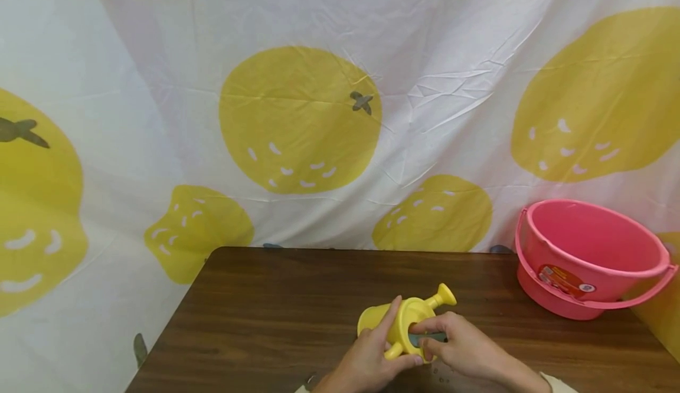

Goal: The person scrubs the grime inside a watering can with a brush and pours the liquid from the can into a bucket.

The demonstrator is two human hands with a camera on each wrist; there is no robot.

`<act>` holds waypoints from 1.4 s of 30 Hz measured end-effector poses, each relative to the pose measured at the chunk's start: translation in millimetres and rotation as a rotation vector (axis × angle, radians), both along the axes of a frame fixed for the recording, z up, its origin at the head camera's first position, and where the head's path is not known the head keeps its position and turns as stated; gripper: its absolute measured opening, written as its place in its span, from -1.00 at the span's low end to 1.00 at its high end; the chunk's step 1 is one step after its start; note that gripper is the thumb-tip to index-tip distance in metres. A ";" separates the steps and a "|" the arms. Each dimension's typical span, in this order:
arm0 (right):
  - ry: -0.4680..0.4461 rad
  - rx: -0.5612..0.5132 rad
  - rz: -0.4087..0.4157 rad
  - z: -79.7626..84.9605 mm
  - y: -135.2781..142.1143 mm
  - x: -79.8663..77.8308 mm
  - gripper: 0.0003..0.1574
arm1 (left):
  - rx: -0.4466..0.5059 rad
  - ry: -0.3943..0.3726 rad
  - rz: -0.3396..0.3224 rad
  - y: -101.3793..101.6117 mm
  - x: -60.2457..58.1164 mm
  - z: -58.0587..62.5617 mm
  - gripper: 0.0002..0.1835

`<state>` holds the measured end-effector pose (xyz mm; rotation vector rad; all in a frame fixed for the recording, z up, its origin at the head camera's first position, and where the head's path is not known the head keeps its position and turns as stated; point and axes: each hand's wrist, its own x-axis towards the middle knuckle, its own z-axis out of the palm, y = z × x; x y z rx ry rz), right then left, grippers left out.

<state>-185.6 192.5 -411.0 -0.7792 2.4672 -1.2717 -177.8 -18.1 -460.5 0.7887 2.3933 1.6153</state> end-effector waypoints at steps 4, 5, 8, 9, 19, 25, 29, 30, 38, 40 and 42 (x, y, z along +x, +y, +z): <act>0.011 0.015 -0.004 2.6 -0.3 0.9 -0.60 | -0.002 0.015 -0.002 0.5 -0.5 0.3 0.01; 0.014 0.021 -0.005 3.6 -0.1 1.2 -0.60 | -0.002 0.018 -0.003 0.5 -0.6 0.3 0.01; 0.000 0.026 -0.005 7.5 1.6 1.7 -0.59 | 0.003 0.016 -0.008 -0.1 -0.9 0.3 0.01; -0.005 0.025 -0.003 9.0 2.5 1.7 -0.59 | 0.004 0.012 -0.009 -0.4 -0.9 0.3 0.01; 0.012 0.055 0.005 22.3 13.3 3.4 -0.64 | 0.001 -0.011 0.004 -1.2 0.0 1.9 0.01; 0.004 0.051 0.015 26.8 15.4 3.5 -0.66 | -0.002 -0.032 0.012 -0.8 -0.1 2.2 0.02; -0.022 0.049 0.017 28.4 15.7 3.9 -0.66 | 0.003 -0.034 0.010 -1.1 -0.1 2.4 0.02; -0.026 0.048 0.017 28.7 15.6 4.0 -0.66 | 0.003 -0.034 0.011 -1.0 -0.3 2.4 0.02; -0.047 0.059 0.012 32.8 17.0 4.9 -0.66 | -0.002 -0.040 0.016 -1.0 -0.4 2.0 0.02; -0.049 0.061 0.014 34.5 18.1 4.6 -0.66 | 0.000 -0.035 0.014 -1.0 -0.8 1.6 0.02; -0.053 0.054 0.022 35.1 19.5 4.5 -0.66 | 0.004 -0.037 0.012 -1.0 -1.1 1.3 0.02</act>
